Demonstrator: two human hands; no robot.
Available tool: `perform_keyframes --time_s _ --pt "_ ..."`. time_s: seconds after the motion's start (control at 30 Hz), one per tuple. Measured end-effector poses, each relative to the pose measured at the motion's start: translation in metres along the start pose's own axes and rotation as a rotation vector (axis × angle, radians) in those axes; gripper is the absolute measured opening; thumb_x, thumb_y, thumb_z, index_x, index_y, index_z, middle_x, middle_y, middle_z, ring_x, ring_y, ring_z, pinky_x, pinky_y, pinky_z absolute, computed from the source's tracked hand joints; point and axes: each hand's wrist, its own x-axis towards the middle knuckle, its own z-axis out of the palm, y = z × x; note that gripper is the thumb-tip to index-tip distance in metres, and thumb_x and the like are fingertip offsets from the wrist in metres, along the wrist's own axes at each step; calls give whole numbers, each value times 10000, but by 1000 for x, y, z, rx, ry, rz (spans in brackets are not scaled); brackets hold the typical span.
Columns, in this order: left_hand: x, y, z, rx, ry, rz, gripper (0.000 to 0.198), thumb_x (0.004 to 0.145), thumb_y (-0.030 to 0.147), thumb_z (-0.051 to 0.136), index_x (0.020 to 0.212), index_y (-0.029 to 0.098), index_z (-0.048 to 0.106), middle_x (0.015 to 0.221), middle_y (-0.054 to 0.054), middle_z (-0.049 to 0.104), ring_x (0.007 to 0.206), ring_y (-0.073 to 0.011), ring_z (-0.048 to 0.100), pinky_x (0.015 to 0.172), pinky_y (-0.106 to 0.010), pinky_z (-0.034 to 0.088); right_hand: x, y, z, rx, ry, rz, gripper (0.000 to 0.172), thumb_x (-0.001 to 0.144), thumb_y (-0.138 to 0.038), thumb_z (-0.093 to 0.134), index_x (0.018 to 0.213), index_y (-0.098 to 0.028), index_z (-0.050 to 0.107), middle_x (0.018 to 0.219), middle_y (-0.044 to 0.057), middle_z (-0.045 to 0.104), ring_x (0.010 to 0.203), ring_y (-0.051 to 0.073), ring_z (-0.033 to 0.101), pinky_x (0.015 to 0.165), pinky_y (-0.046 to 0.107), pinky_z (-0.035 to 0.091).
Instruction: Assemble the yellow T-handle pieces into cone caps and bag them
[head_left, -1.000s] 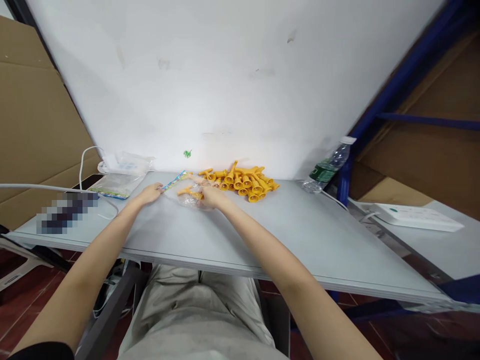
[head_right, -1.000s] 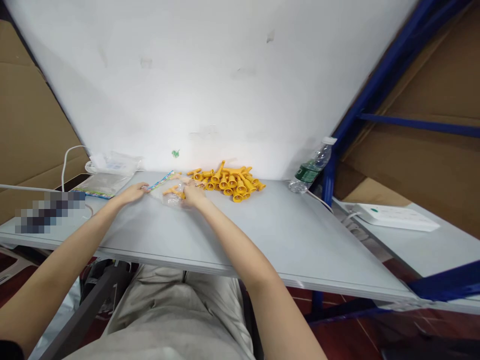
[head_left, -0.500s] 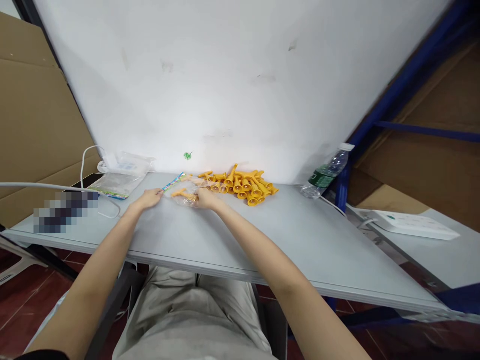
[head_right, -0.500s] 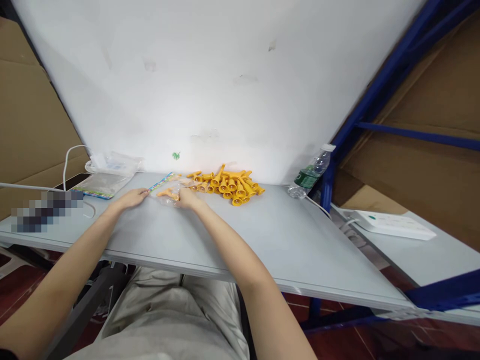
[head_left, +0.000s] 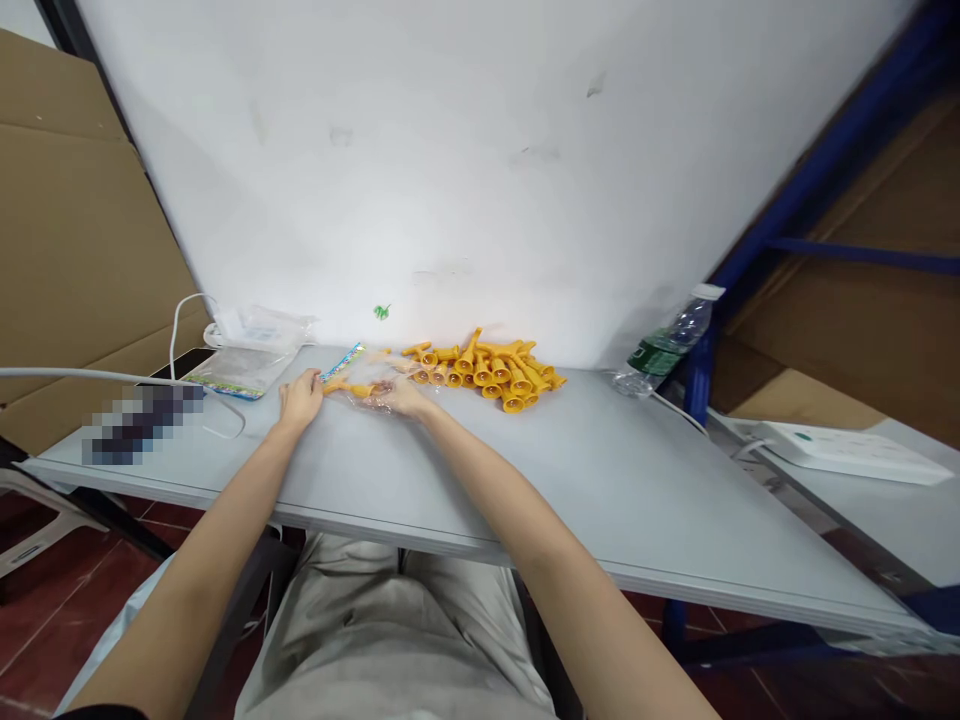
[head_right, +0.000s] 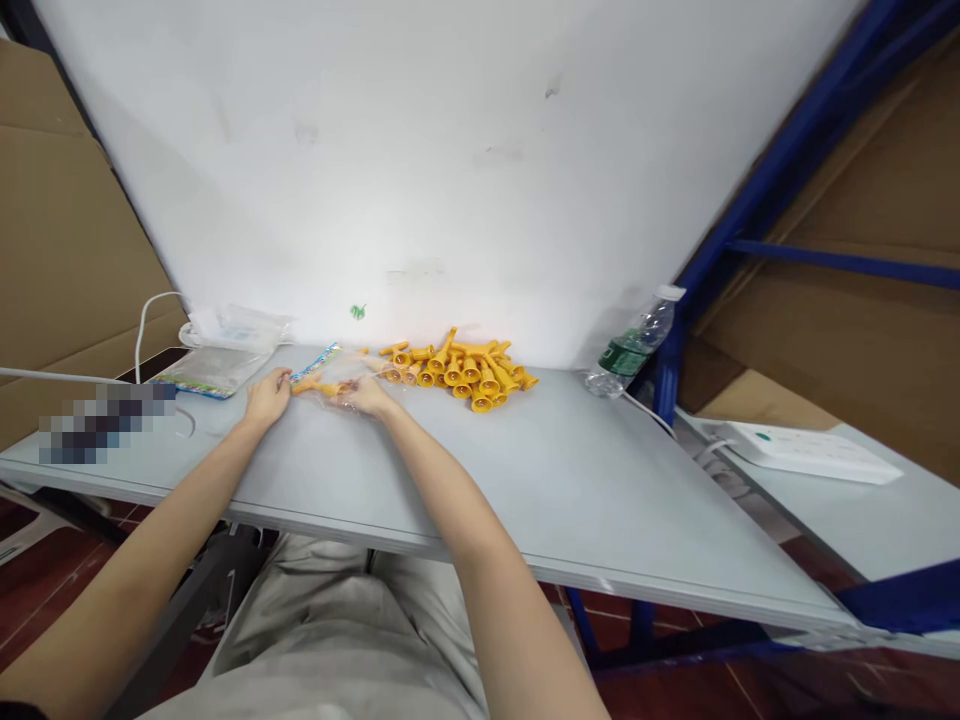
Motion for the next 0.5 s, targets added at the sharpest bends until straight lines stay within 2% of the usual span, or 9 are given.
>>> perform_keyframes --time_s 0.13,0.4,0.5 --pt "0 -2 2 6 -12 -36 362 926 223 372 1216 192 586 1199 -108 680 1146 -259 611 1062 -478 337 2 -10 2 -50 -79 -12 314 519 -255 845 783 -164 701 768 0 677 804 183 615 789 316 497" --pt "8 -11 9 -50 -32 -17 386 902 185 386 1242 170 567 1286 -91 633 1188 -210 582 1021 -333 413 10 -20 8 -27 -156 58 347 525 -237 858 833 -158 720 868 36 720 886 196 638 844 311 505" --pt "8 -11 9 -14 -45 -43 399 915 205 368 1259 166 567 1306 -108 618 1245 -221 540 1082 -384 364 12 -26 3 -154 -218 71 327 574 -283 849 862 -182 732 930 25 728 996 223 627 904 330 488"
